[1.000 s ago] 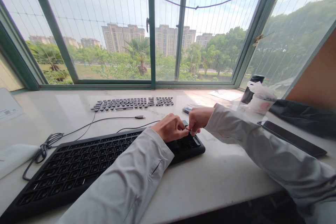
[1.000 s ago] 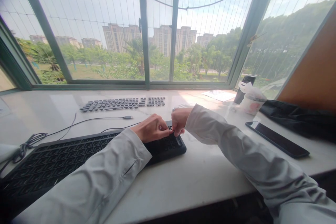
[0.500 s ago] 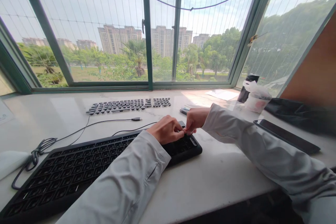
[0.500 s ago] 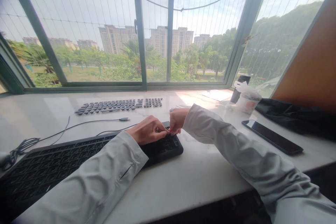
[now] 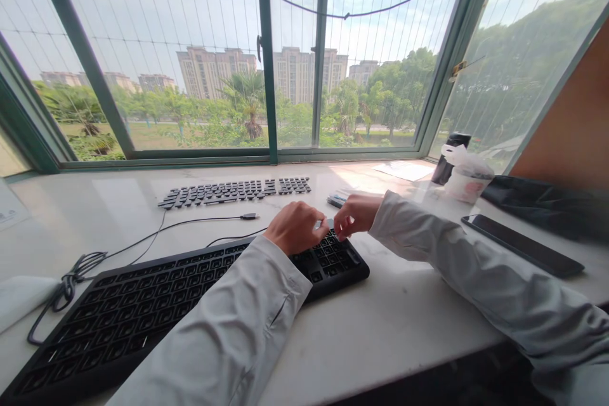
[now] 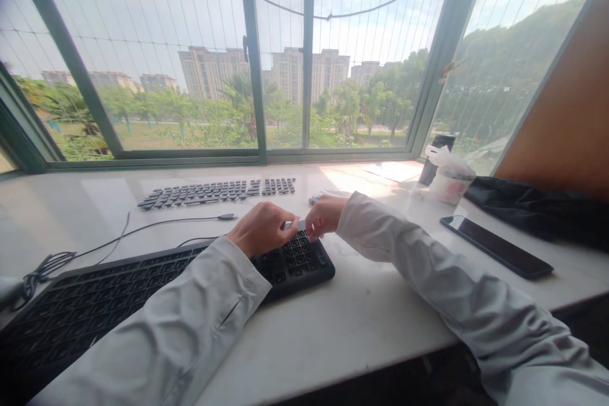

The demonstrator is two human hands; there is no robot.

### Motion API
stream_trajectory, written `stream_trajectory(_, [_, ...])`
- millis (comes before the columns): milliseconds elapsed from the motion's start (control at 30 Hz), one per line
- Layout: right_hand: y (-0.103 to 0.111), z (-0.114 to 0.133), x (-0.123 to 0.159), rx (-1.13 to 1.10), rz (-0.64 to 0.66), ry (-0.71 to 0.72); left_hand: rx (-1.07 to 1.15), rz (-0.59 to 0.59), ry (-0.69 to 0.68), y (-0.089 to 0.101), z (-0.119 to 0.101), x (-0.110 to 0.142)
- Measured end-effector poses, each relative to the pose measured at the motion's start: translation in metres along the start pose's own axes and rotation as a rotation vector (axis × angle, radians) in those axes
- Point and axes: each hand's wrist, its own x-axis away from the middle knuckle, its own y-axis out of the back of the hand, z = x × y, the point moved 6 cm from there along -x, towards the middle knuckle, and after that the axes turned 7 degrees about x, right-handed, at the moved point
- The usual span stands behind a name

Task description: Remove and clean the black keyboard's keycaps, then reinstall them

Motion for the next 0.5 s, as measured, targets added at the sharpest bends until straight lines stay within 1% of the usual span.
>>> stream_trajectory(200, [-0.001, -0.002, 0.001, 0.021, 0.019, -0.001, -0.029, 0.04, 0.099, 0.001, 0.005, 0.0])
stream_trajectory(267, [0.002, -0.004, 0.003, 0.003, -0.008, -0.003, -0.051, 0.062, 0.136, 0.0, 0.008, 0.0])
stream_trajectory(367, [0.014, -0.009, 0.006, 0.004, -0.155, -0.016, -0.108, 0.088, 0.21, -0.003, 0.014, 0.0])
stream_trajectory(467, [0.028, -0.024, 0.007, 0.03, -0.348, -0.138, -0.165, 0.118, 0.279, -0.004, 0.019, 0.002])
stream_trajectory(500, [0.031, -0.03, 0.005, 0.044, -0.382, -0.188, -0.178, 0.128, 0.293, -0.004, 0.019, 0.002])
